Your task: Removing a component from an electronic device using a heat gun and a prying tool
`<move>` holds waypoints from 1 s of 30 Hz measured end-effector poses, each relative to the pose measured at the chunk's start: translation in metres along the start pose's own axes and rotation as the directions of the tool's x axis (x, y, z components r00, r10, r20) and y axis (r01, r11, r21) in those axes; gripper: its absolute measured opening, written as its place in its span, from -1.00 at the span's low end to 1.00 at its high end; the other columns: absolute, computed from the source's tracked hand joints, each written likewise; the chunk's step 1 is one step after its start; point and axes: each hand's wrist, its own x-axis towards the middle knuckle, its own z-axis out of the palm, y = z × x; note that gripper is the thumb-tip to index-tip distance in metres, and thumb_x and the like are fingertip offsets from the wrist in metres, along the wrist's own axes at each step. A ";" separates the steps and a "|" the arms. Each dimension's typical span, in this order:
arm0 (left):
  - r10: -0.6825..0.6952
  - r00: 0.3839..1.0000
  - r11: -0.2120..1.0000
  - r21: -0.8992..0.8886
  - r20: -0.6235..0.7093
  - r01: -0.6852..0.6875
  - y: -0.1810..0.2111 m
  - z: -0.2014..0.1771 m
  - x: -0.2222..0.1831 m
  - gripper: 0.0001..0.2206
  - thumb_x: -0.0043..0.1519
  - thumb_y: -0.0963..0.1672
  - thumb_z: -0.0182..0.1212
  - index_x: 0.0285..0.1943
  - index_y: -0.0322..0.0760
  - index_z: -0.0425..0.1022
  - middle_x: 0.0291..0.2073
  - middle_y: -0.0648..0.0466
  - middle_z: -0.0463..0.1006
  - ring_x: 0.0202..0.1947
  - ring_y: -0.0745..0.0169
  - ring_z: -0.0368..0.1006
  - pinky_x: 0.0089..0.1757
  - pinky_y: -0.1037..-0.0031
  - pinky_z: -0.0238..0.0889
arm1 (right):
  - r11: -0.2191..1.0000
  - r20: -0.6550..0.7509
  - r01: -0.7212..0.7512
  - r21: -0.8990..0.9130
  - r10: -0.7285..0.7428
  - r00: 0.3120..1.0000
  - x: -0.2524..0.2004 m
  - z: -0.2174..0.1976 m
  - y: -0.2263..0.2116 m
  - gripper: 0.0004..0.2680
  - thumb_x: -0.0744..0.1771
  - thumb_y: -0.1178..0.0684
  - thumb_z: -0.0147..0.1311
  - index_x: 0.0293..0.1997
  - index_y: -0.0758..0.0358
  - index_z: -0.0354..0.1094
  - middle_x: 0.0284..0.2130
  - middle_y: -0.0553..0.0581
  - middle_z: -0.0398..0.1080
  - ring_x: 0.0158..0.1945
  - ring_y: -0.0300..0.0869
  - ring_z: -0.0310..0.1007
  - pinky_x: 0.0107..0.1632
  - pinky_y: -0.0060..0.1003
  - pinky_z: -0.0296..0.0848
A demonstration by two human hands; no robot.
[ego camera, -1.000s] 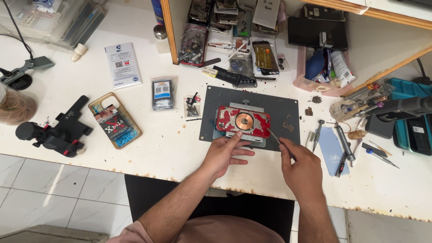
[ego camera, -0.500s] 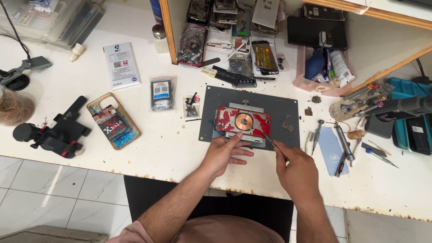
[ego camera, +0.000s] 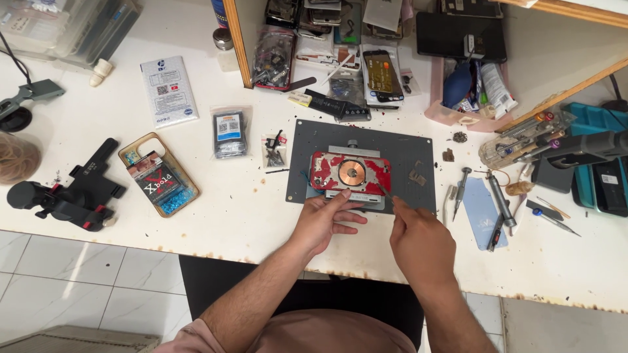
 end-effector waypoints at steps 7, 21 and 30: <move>-0.022 1.000 0.999 0.026 0.005 0.022 0.011 0.001 -0.013 -0.61 0.32 -0.08 0.24 -0.03 -0.71 0.45 -0.09 -0.46 0.61 -0.33 -0.26 0.65 -0.45 0.10 0.56 | 0.999 0.042 -0.032 0.041 0.030 0.999 0.004 -0.004 -0.004 -0.81 0.39 0.06 0.05 0.06 0.01 0.58 -0.47 0.14 0.56 -0.36 -0.05 0.62 -0.34 -0.27 0.59; 0.330 0.807 -0.064 0.865 0.490 -0.498 0.129 0.010 0.075 -0.68 0.30 -0.06 0.07 0.02 -0.37 0.63 -0.32 -0.15 0.64 -0.18 -0.18 0.61 -0.17 0.18 0.48 | 0.111 0.370 -0.412 0.904 0.277 0.887 -0.002 0.050 -0.024 -0.75 0.38 0.13 0.07 -0.19 0.17 -0.09 -0.18 0.34 0.54 -0.56 0.02 0.55 -0.55 -0.24 0.58; -0.003 0.978 0.084 0.975 0.208 -0.207 0.105 0.020 0.132 -0.59 0.22 0.01 0.11 -0.10 -0.45 0.66 -0.12 -0.35 0.63 0.08 -0.40 0.52 0.08 -0.04 0.34 | -0.182 0.416 -0.374 0.909 0.360 0.835 0.015 0.076 -0.022 -0.78 0.37 0.18 0.14 -0.25 0.14 0.02 -0.55 0.07 0.34 -0.58 -0.03 0.52 -0.54 -0.27 0.56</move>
